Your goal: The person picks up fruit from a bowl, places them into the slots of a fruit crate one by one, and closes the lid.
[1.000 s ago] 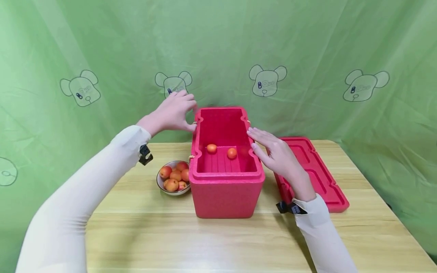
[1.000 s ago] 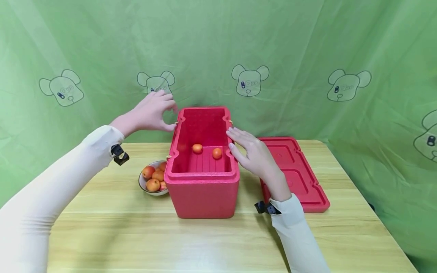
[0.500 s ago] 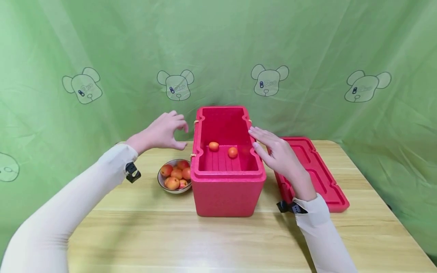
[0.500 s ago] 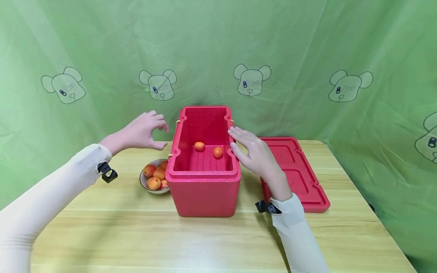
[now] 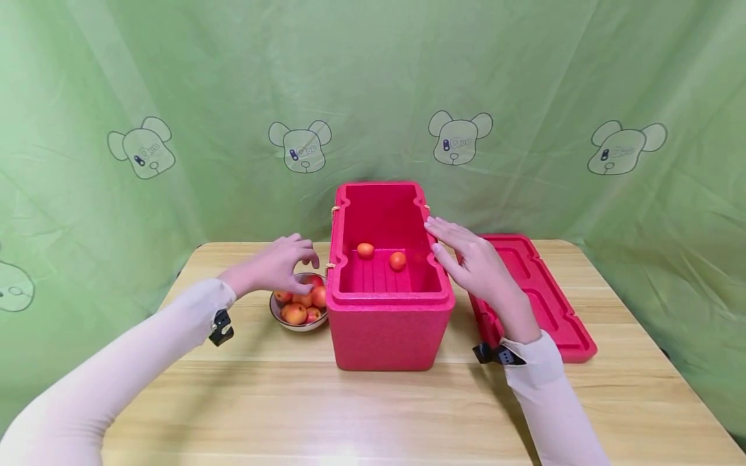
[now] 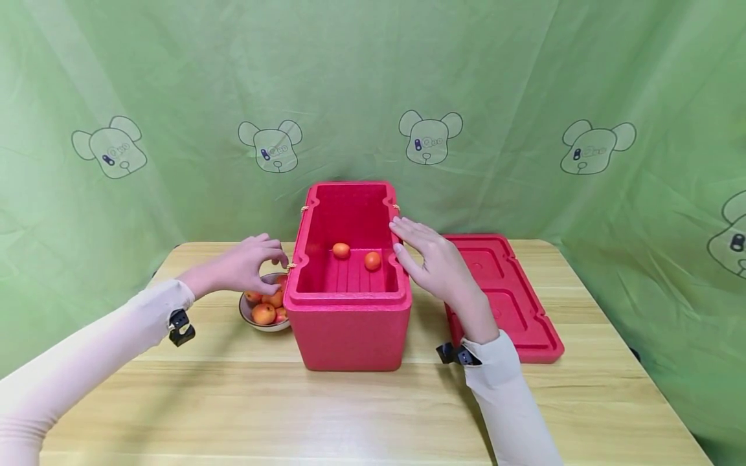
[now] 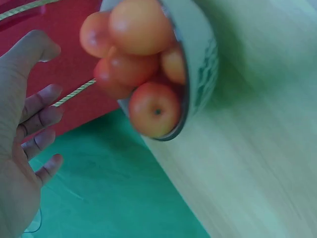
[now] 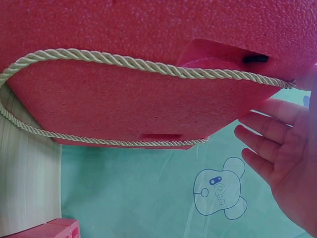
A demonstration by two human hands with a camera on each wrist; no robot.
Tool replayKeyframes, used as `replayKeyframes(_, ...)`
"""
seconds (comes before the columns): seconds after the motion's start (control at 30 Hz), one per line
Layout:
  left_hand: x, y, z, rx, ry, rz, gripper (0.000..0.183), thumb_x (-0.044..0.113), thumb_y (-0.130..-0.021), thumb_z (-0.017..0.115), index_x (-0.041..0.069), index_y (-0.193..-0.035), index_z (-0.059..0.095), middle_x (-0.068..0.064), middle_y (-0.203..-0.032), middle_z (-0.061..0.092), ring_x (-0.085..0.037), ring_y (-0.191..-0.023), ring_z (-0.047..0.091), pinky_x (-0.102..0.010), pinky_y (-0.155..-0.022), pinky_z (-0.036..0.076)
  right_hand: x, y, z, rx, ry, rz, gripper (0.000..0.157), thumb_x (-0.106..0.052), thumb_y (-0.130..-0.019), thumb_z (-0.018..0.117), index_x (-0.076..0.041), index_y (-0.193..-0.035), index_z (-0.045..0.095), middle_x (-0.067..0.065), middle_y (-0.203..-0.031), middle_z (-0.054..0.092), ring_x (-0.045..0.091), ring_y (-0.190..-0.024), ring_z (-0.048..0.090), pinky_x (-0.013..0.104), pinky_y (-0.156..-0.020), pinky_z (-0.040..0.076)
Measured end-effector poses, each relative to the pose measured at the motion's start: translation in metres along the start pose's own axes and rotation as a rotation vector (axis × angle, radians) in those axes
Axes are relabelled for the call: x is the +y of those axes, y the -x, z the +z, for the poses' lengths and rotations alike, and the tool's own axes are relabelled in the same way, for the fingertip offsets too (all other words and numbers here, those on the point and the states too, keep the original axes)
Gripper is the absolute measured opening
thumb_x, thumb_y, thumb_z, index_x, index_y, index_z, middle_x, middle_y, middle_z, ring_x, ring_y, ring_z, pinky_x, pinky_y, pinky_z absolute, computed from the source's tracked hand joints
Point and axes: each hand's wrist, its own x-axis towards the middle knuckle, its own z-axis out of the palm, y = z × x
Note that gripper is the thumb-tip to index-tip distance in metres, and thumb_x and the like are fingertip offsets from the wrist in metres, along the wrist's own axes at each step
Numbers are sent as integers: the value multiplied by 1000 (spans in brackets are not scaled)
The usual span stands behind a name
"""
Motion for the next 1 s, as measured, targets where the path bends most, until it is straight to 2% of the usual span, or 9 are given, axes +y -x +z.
replayKeyframes(0.37, 1, 1, 20, 25, -8, 41, 44, 35, -71, 84, 10, -106, 73, -2, -102, 66, -19, -93, 49, -35, -79, 44, 0, -1, -1, 6, -2, -9, 54, -27, -98, 63, -19, -150, 52, 4, -156, 50, 26, -145, 47, 53, -109, 46)
replayKeyframes(0.6, 1, 4, 33, 22, -50, 67, 50, 38, -71, 83, 8, -108, 69, -2, -103, 62, -19, -95, 49, -35, -79, 40, 1, 0, 0, -3, -3, -7, 55, -28, -98, 63, -20, -151, 51, 4, -157, 49, 26, -145, 47, 54, -108, 47)
replayKeyframes(0.87, 4, 2, 35, -12, -46, 48, 47, 37, -68, 84, 10, -104, 69, 0, -103, 63, -17, -96, 47, -34, -80, 38, 0, 1, 1, 6, -5, -13, 55, -27, -98, 63, -19, -150, 51, 4, -156, 50, 26, -145, 47, 53, -108, 48)
replayKeyframes(1.0, 6, 1, 36, -39, -45, 32, 51, 39, -68, 83, 11, -108, 70, 1, -103, 63, -16, -96, 47, -34, -79, 38, 0, 1, 1, 10, -1, -16, 54, -27, -98, 64, -19, -150, 52, 4, -156, 50, 25, -145, 47, 53, -108, 47)
